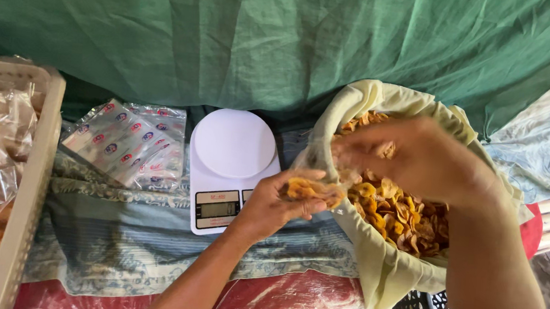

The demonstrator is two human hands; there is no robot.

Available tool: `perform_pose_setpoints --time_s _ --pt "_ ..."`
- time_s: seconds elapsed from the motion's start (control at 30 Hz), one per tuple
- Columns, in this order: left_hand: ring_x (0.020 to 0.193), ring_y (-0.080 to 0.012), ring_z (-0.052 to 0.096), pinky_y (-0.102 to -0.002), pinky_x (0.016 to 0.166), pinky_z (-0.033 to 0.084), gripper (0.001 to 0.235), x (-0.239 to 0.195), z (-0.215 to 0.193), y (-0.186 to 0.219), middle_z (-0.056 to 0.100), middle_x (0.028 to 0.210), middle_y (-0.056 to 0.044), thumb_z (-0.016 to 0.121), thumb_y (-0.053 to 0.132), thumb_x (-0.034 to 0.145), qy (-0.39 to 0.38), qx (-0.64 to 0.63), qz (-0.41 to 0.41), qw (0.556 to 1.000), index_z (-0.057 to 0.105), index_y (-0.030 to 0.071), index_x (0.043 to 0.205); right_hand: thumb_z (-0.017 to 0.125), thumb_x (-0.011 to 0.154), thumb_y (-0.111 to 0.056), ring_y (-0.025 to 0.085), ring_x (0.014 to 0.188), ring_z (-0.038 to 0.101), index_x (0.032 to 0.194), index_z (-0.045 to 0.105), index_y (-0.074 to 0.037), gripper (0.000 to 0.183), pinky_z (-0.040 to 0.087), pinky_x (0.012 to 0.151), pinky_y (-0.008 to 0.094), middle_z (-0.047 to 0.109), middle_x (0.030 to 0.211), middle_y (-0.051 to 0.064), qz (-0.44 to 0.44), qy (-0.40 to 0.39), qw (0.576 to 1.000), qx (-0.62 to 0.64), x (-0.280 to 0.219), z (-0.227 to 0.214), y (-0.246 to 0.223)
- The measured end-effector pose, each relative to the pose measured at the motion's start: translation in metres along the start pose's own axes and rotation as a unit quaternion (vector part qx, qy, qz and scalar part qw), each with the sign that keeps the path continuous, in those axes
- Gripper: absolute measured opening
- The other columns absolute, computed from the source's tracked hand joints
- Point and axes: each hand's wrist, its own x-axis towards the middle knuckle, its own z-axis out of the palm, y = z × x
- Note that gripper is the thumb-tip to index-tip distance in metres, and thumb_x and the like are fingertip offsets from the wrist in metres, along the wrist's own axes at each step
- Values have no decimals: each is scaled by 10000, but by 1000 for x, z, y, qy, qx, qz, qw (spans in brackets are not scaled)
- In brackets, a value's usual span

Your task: The person scoops dried fruit slices from a large cloth bag into small plastic bags. They place the filled bags on a digital scale to weigh them, then move the sealed packages into a plastic basket.

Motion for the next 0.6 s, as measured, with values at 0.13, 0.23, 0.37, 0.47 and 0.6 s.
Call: perform_pose_setpoints --time_s 0.13,0.23,0.37,0.47,0.6 --pt "918 -124 748 -270 705 645 498 3 -5 -9 775 1100 -79 821 126 832 22 -12 11 1000 675 65 1305 740 895 -352 220 897 759 1096 808 -178 274 590 821 392 792 1016 79 201 27 971 -130 11 5 65" --pt "905 -115 749 -268 685 648 477 3 -4 -6 779 1085 -74 823 145 836 27 -2 8 1000 688 65 1286 759 904 -447 268 1120 634 1135 783 -229 320 439 1013 497 784 1056 60 296 -182 903 -254 29 33 123" --pt "742 -146 678 -271 592 569 517 1 -2 1 782 1053 -81 842 149 806 49 28 -42 998 698 86 1299 828 766 -380 229 1072 709 991 815 -217 277 558 939 480 794 1033 16 228 -181 928 -231 19 59 181" --pt "825 -71 712 -240 650 630 531 2 -4 2 768 1079 -40 841 157 798 35 4 5 999 679 87 1298 832 783 -352 238 1075 703 975 792 -190 255 526 947 533 793 1032 12 253 -183 926 -212 18 59 196" --pt "782 -62 694 -229 637 605 494 0 -5 2 773 1048 -43 842 154 827 32 32 28 999 692 76 1291 795 832 -274 248 1023 700 964 827 -181 165 533 927 487 761 1074 37 199 -100 962 -156 13 29 157"
